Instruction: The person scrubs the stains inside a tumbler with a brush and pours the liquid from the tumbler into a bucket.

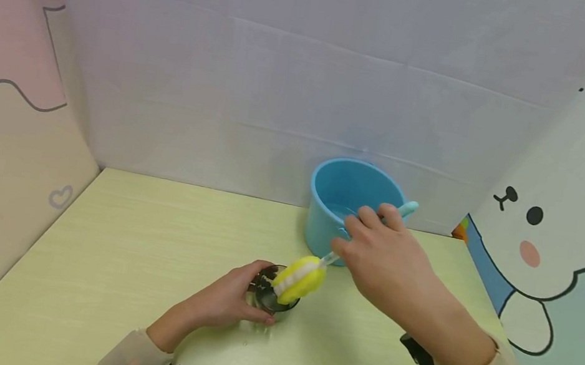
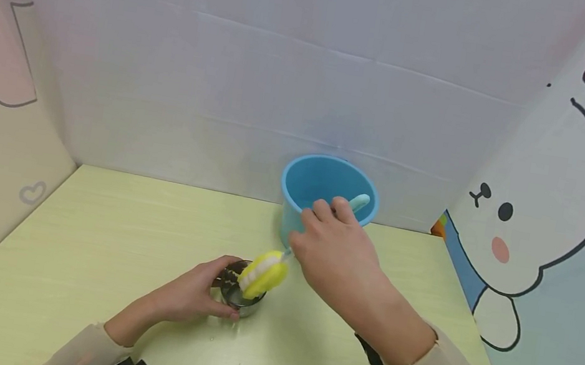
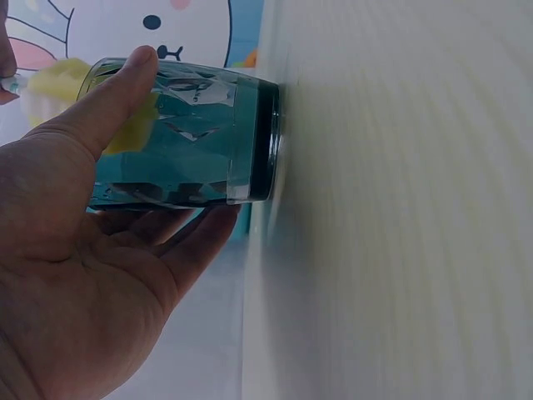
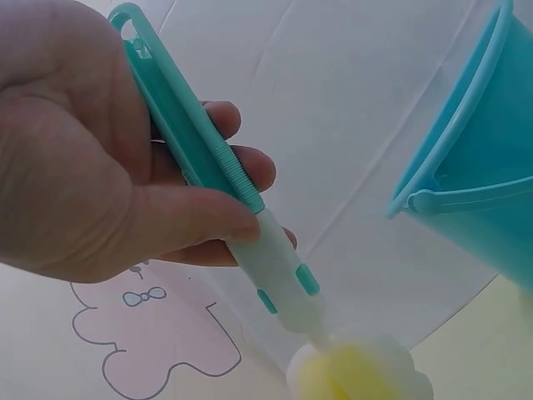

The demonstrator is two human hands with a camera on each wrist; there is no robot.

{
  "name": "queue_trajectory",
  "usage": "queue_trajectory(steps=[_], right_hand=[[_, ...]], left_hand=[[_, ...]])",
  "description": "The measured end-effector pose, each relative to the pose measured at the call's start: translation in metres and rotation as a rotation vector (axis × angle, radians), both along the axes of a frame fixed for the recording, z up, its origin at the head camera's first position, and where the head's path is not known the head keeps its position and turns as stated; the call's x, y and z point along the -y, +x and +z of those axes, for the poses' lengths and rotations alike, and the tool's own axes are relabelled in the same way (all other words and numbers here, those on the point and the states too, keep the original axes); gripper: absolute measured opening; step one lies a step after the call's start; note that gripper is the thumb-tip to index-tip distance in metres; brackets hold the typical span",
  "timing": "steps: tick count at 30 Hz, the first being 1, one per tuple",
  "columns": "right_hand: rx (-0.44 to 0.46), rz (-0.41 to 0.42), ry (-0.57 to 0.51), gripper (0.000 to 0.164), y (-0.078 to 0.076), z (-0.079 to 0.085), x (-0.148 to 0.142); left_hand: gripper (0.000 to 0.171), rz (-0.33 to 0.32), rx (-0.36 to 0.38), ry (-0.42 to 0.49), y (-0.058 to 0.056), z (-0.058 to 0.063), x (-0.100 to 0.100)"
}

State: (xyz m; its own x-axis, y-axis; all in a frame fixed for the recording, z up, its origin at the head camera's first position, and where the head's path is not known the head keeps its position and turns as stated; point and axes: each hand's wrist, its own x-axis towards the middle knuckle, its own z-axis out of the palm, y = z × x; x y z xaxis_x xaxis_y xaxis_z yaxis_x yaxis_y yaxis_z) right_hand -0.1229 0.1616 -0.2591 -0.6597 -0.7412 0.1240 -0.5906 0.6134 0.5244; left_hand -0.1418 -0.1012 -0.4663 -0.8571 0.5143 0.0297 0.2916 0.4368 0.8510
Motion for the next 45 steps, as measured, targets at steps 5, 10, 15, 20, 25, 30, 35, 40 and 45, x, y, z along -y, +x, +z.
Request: queue_trajectory(steps=[5,10,15,20,25,30,35,40,45], right_hand=[[0.018,0.004,0.004,0.014,0.002,0.002,0.0],[0.037,0.013,0.011,0.014,0.003,0.003,0.001],[0.05,0.038,0.001,0.015,0.001,0.003,0.003],[0.061,0.061,0.004,0.016,0.001,0.002,0.007],[0.05,0.091,-0.002,0.014,0.0,0.0,0.01],[0.014,0.128,-0.027,0.013,-0.003,-0.005,0.012],[-0.025,0.142,-0.039,0.014,-0.006,-0.009,0.012],[-0.042,0.123,-0.05,0.018,-0.008,-0.011,0.012],[-0.052,0.099,-0.058,0.022,-0.01,-0.012,0.011]], left_hand=[[0.093,0.005,-0.01,-0.012,0.0,0.0,0.0],[0.093,0.012,-0.01,-0.02,0.0,0.001,0.0],[0.093,0.009,-0.017,-0.004,0.0,0.0,0.001],[0.092,0.007,-0.022,0.005,0.001,0.0,0.001],[0.092,-0.006,0.001,0.015,0.001,0.0,0.001],[0.091,-0.016,0.028,0.026,0.001,0.0,0.001],[0.091,-0.012,0.036,0.032,0.001,-0.001,0.001],[0.09,-0.009,0.046,0.043,0.003,-0.001,0.002],[0.089,-0.01,0.046,0.046,0.004,0.0,0.001]])
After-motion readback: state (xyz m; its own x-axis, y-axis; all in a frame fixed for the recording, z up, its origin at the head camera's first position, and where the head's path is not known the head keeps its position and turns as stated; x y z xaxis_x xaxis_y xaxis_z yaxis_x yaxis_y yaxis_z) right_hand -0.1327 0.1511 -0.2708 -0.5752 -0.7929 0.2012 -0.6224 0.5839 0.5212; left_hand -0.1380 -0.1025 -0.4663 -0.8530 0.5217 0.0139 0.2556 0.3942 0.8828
